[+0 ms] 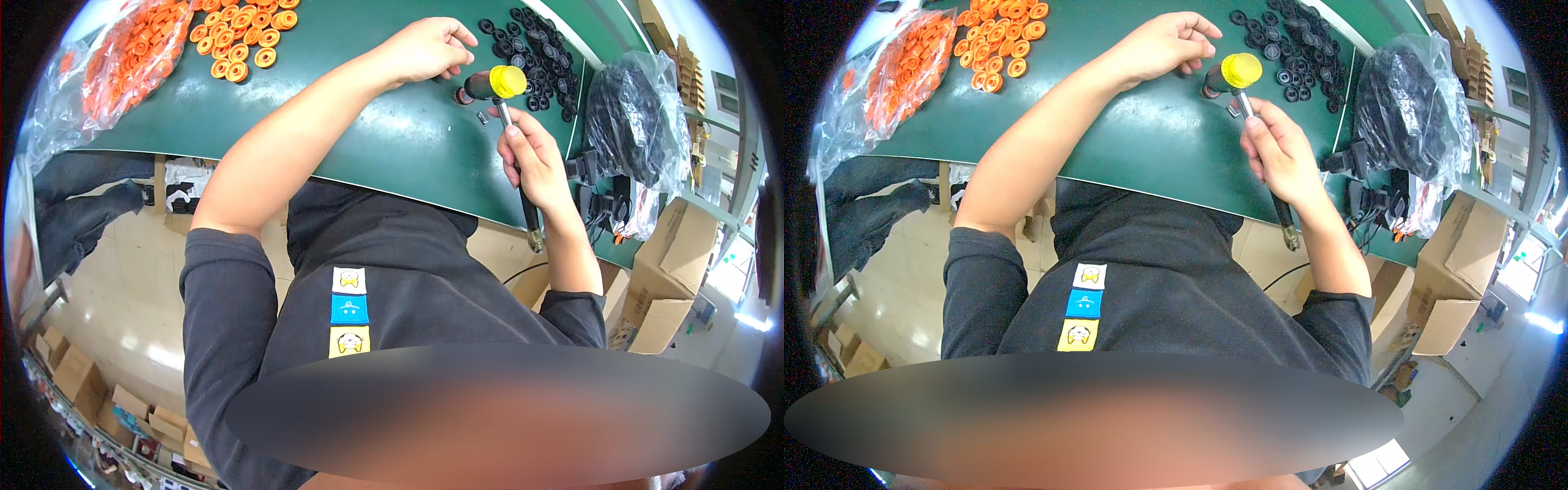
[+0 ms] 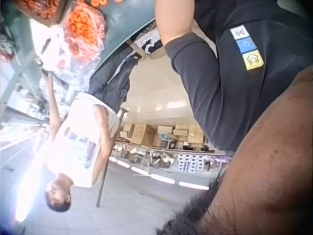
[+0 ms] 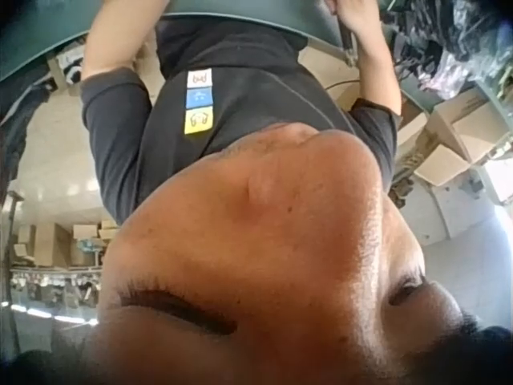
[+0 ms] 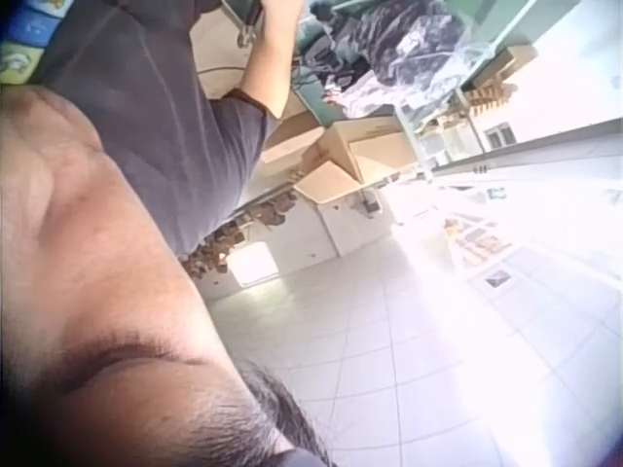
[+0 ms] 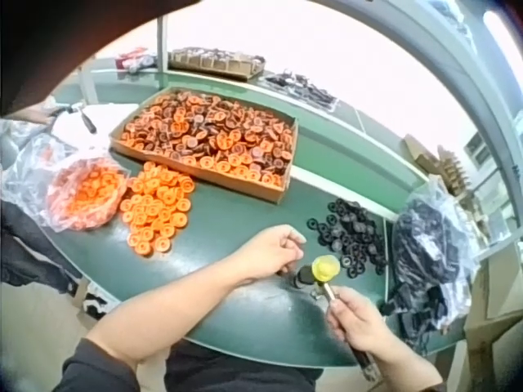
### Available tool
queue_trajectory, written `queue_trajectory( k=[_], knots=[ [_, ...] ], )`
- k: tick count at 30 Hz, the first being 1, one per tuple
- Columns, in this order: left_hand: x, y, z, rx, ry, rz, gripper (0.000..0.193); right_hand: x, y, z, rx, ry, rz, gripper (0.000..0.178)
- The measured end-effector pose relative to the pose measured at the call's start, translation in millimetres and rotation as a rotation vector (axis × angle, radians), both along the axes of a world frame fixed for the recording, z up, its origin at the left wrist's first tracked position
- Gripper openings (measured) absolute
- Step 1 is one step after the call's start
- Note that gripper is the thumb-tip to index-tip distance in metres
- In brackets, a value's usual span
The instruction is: The person assembles circular components by inserting black seals into orange rings by hand, taps them using a small mallet, and places the finished assemblies into a cardboard tray.
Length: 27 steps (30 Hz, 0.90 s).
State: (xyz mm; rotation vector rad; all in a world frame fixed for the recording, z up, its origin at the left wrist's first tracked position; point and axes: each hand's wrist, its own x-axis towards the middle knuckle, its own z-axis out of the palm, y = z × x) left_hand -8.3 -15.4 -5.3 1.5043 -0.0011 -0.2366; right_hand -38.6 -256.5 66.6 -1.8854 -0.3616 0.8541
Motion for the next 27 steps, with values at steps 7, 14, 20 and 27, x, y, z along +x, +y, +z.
queue_trajectory(
  k=[7, 14, 20, 27],
  knots=[
    [-4, 2, 1, -0.011, 0.019, 0.021, 0.040, -1, -4, -5, 0.000, 0.008, 0.027, 0.030],
    [-3, 0, 3, -0.009, 0.016, 0.018, 0.039, -6, -17, -16, 0.011, 0.012, -0.015, 0.030],
    [2, 3, -2, -0.008, 0.010, 0.008, 0.039, 4, -20, -19, 0.024, 0.020, -0.054, 0.031],
    [-1, 4, 2, 0.047, -0.072, 0.049, 0.033, 9, -13, -9, 0.175, -0.018, -0.030, 0.030]
  ],
)
